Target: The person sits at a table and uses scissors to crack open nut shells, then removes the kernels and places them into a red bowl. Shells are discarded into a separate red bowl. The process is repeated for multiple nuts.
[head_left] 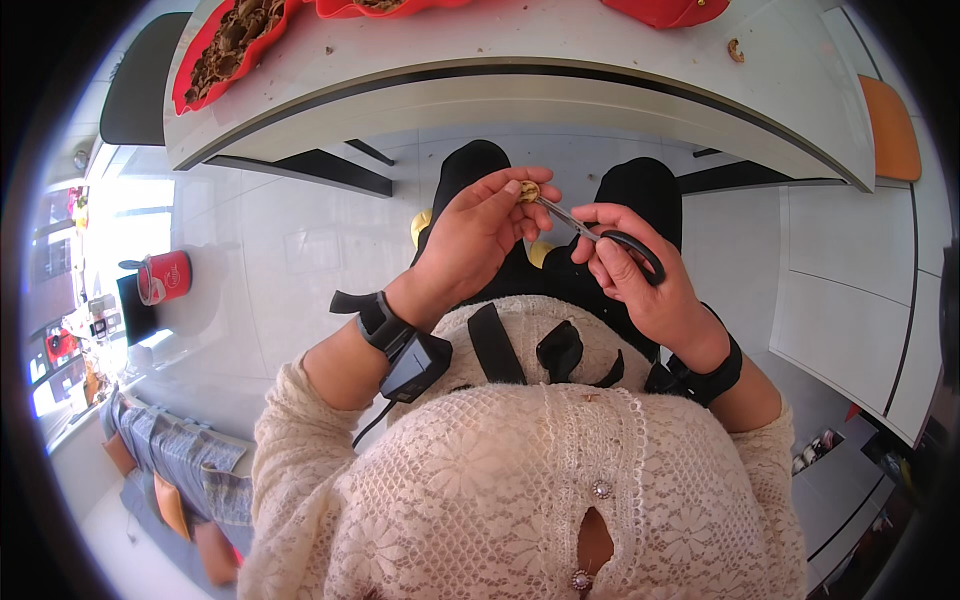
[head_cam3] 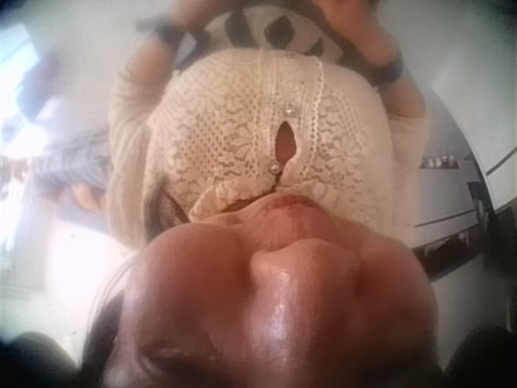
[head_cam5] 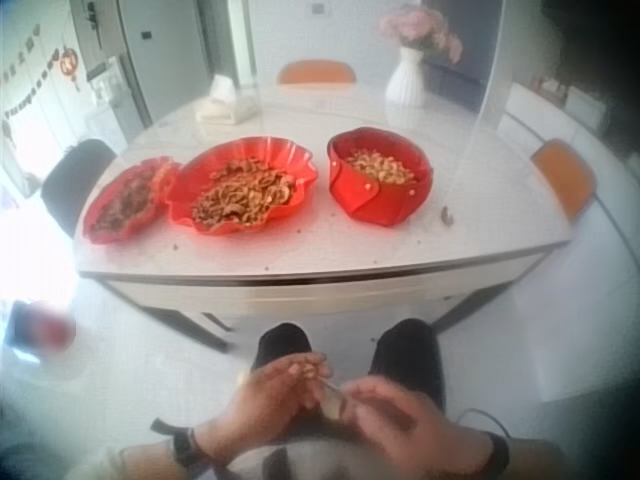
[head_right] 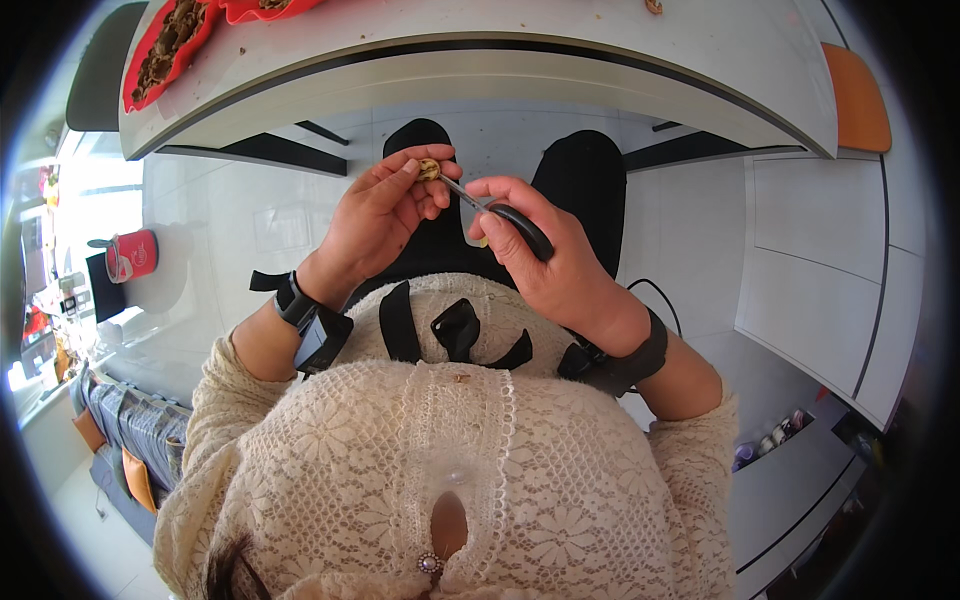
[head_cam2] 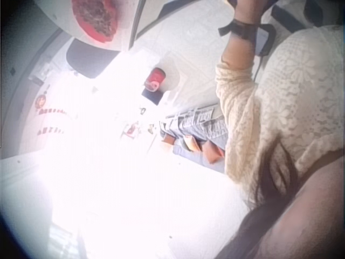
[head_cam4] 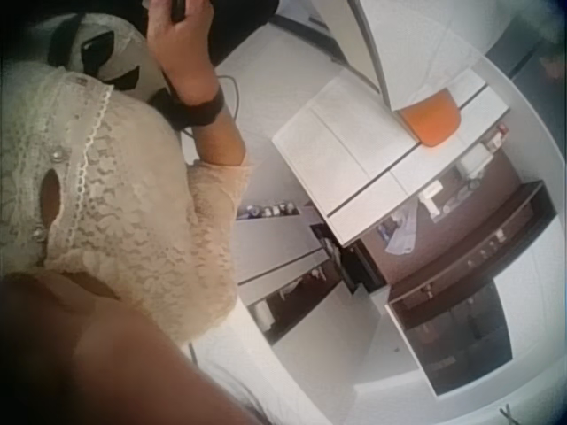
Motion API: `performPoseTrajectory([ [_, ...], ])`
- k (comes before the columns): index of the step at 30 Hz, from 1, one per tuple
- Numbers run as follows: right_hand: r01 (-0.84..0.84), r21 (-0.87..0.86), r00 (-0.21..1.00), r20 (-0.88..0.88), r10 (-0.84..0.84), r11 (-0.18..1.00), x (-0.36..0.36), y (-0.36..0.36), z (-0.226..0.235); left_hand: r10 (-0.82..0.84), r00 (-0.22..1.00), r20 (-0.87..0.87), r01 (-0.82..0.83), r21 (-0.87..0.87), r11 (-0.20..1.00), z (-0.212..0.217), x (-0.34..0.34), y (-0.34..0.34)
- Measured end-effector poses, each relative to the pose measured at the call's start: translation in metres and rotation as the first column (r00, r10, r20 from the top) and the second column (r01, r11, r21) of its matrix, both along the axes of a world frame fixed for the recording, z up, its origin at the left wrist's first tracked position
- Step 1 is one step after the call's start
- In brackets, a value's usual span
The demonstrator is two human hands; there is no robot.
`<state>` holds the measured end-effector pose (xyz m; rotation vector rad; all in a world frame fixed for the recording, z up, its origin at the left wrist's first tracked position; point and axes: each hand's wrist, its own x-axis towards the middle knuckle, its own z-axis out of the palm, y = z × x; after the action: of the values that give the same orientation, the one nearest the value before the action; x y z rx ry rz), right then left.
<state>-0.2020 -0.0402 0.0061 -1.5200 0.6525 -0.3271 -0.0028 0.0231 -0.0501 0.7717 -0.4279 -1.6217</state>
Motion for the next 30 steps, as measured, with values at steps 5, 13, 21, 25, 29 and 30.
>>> performPoseTrajectory([
  [5,0.025,0.322,0.996,0.073,-0.051,0.946,0.002,0.0,0.001,0.025,1.0,-0.014,-0.025,-0.007,1.0,0.0,-0.003,-0.001],
  [13,0.049,0.521,0.99,0.088,-0.111,0.852,0.003,-0.005,-0.002,0.053,0.999,0.008,-0.053,0.004,0.999,0.001,-0.005,-0.001],
  [21,0.014,0.438,0.991,0.116,-0.072,0.899,0.003,-0.004,-0.01,0.101,0.991,0.089,-0.098,-0.047,0.994,-0.004,-0.011,-0.004],
  [25,0.049,0.336,0.996,0.056,-0.072,0.94,0.001,-0.004,-0.005,0.112,0.993,0.028,-0.112,-0.015,0.994,0.001,-0.015,-0.004],
  [29,0.053,0.194,0.996,0.066,-0.067,0.98,0.003,-0.001,-0.007,0.094,0.995,-0.027,-0.093,0.02,0.995,0.005,-0.014,-0.005],
  [30,0.048,0.161,0.995,0.073,-0.061,0.986,0.003,-0.001,-0.007,0.091,0.995,-0.043,-0.09,0.03,0.995,0.005,-0.014,-0.006],
])
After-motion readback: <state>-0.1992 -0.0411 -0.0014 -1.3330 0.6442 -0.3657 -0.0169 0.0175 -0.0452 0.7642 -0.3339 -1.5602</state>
